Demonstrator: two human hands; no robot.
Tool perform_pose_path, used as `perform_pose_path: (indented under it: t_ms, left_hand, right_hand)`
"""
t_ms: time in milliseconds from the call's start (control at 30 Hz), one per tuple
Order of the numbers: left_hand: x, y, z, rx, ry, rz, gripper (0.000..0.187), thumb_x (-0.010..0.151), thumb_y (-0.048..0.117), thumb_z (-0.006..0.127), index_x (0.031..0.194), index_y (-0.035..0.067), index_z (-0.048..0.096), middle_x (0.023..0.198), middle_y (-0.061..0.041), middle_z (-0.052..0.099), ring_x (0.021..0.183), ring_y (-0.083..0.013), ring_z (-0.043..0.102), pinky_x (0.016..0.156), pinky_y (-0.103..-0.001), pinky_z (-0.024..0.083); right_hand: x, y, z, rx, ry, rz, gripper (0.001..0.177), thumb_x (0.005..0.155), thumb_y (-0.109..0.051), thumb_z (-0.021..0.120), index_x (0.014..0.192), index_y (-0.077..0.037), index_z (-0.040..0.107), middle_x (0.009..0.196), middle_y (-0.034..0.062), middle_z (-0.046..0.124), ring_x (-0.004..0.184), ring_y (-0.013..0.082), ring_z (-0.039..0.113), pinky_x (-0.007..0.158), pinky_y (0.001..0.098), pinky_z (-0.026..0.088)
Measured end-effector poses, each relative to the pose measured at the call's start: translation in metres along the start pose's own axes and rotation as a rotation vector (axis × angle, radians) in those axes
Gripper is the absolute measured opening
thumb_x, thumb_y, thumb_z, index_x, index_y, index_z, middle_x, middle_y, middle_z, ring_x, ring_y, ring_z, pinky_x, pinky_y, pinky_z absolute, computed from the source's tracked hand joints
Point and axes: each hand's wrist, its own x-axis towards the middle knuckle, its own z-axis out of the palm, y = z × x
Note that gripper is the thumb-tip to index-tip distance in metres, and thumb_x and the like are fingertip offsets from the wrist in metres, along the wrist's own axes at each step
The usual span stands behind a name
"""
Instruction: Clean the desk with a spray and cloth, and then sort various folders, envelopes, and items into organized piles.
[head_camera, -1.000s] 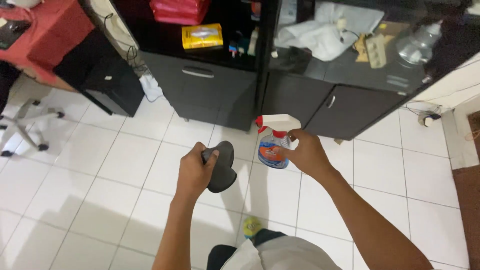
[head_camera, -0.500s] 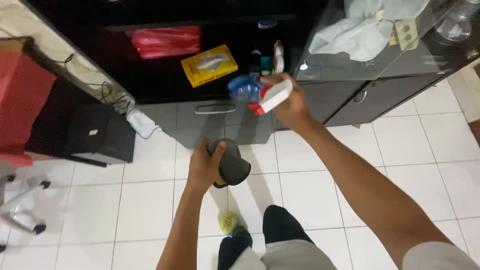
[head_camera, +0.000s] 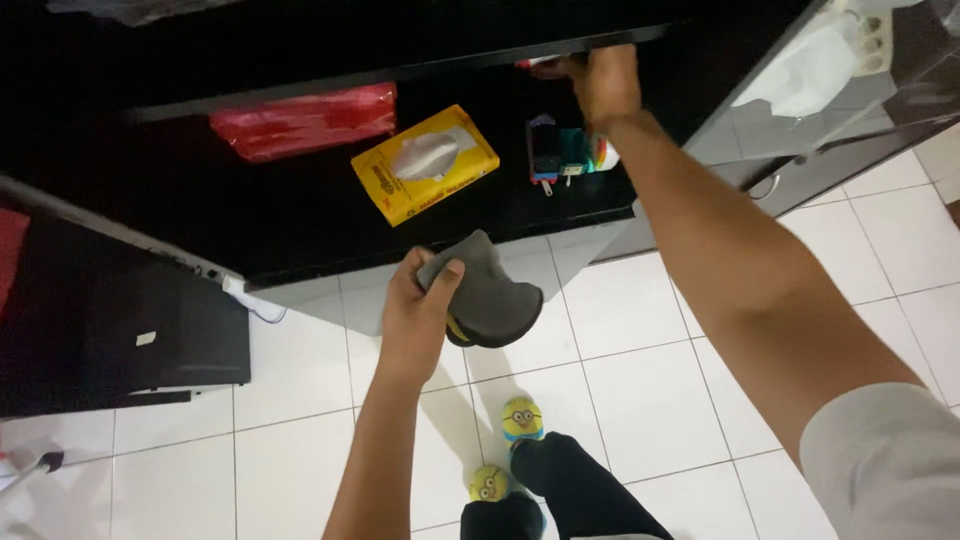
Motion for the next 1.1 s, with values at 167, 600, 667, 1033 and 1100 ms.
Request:
perform_pose_path:
  t_ms: [167, 600, 667, 1033, 1100]
  left_hand:
    - [0.02, -0.014, -0.004, -0.054, -0.008, -0.002, 0.022, 0.098, 0.023, 0.068, 0.089, 0.012, 0.052, 0.08, 0.006, 0.049, 0.075, -0.0036, 0.043, 0.065, -0.02, 0.04]
    - [0.036, -0.005, -0.015, -0.063, -0.075, -0.048, 0.021, 0.098, 0.024, 0.069, 0.089, 0.011, 0.054, 0.077, 0.007, 0.044, 0.073, -0.0061, 0.039, 0.065, -0.022, 0.036]
    - [0.036, 0.017, -0.014, -0.059, -0.111, -0.054, 0.021, 0.097, 0.024, 0.069, 0.089, 0.011, 0.055, 0.077, 0.006, 0.045, 0.073, -0.007, 0.04, 0.064, -0.024, 0.037]
    - [0.051, 0.107, -0.018, 0.406, -0.276, 0.055, 0.029, 0.091, 0.029, 0.078, 0.102, 0.003, 0.068, 0.083, -0.011, 0.071, 0.077, -0.0213, 0.065, 0.067, -0.036, 0.053]
    - [0.036, 0.12, -0.016, 0.548, -0.132, 0.329, 0.033, 0.091, 0.027, 0.081, 0.111, 0.004, 0.068, 0.093, -0.013, 0.073, 0.087, -0.025, 0.068, 0.074, -0.037, 0.055]
  right_hand:
    - [0.024, 0.025, 0.022, -0.175, 0.033, -0.012, 0.015, 0.1, -0.014, 0.066, 0.11, -0.006, 0.073, 0.105, 0.0138, 0.072, 0.093, 0.0324, 0.069, 0.079, 0.0412, 0.054]
    - [-0.014, -0.017, 0.008, 0.006, 0.274, -0.07, 0.017, 0.1, -0.011, 0.067, 0.115, -0.005, 0.07, 0.114, 0.0111, 0.071, 0.107, 0.0353, 0.069, 0.09, 0.0462, 0.055]
    - [-0.047, -0.057, -0.027, 0.012, 0.299, -0.076, 0.017, 0.1, -0.011, 0.067, 0.115, -0.005, 0.069, 0.114, 0.0109, 0.071, 0.108, 0.0355, 0.069, 0.091, 0.0466, 0.055]
    - [-0.103, -0.257, -0.189, 0.433, -1.214, 0.176, 0.043, 0.079, -0.042, 0.081, 0.097, -0.003, 0.08, 0.088, 0.0122, 0.08, 0.077, 0.021, 0.074, 0.073, 0.0349, 0.059]
    - [-0.105, -0.257, -0.19, 0.464, -1.077, 0.191, 0.044, 0.081, -0.042, 0.083, 0.096, -0.002, 0.078, 0.084, 0.0114, 0.078, 0.075, 0.0195, 0.071, 0.072, 0.035, 0.058]
